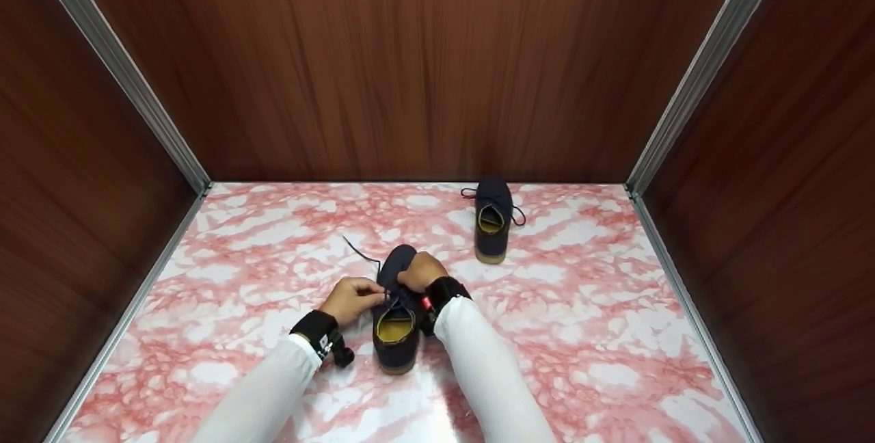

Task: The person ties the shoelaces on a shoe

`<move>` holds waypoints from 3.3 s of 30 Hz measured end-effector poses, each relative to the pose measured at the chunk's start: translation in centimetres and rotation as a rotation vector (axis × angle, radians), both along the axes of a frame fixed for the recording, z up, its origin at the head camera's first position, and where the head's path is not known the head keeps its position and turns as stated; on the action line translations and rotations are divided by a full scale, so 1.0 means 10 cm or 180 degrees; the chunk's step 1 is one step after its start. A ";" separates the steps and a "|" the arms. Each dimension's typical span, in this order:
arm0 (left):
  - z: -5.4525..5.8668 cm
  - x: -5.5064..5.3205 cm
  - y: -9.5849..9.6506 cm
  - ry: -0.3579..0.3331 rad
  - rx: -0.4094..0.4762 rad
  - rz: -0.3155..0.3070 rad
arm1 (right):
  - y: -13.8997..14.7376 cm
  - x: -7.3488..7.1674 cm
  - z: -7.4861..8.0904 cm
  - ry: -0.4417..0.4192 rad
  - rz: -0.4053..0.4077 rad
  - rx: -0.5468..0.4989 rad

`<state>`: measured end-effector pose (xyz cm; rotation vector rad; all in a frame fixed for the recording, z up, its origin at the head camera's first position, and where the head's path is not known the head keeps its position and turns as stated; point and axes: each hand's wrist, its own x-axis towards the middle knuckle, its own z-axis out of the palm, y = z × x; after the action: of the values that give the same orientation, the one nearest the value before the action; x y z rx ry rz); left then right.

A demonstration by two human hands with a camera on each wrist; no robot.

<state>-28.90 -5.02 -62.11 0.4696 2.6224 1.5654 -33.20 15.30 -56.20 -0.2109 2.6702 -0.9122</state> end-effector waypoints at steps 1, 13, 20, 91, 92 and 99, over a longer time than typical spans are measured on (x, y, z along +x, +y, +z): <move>-0.01 0.00 0.00 0.0016 0.0004 -0.0003 | 0.01 0.00 0.01 -0.0005 0.0035 -0.0013; -0.02 0.00 -0.01 0.0021 -0.0036 0.0020 | 0.17 0.03 0.06 -0.0152 -0.0069 -0.0766; -0.02 0.00 0.00 0.0054 -0.0058 0.0036 | 0.17 0.02 0.10 -0.0140 -0.0303 -0.1306; 0.65 -0.04 0.14 -0.0584 0.1646 0.0347 | 0.49 0.09 0.50 -0.0251 -0.0075 -0.2859; 0.65 -0.05 0.13 -0.0628 0.1666 0.0352 | 0.49 0.09 0.49 -0.0287 -0.0064 -0.2920; 0.63 -0.07 0.10 -0.0861 0.1965 0.0369 | 0.49 0.13 0.48 -0.0436 -0.0022 -0.3382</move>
<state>-29.62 -4.00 -55.82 0.1073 1.9689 2.2840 -31.86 20.16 -51.41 -0.3380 1.8052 -2.1505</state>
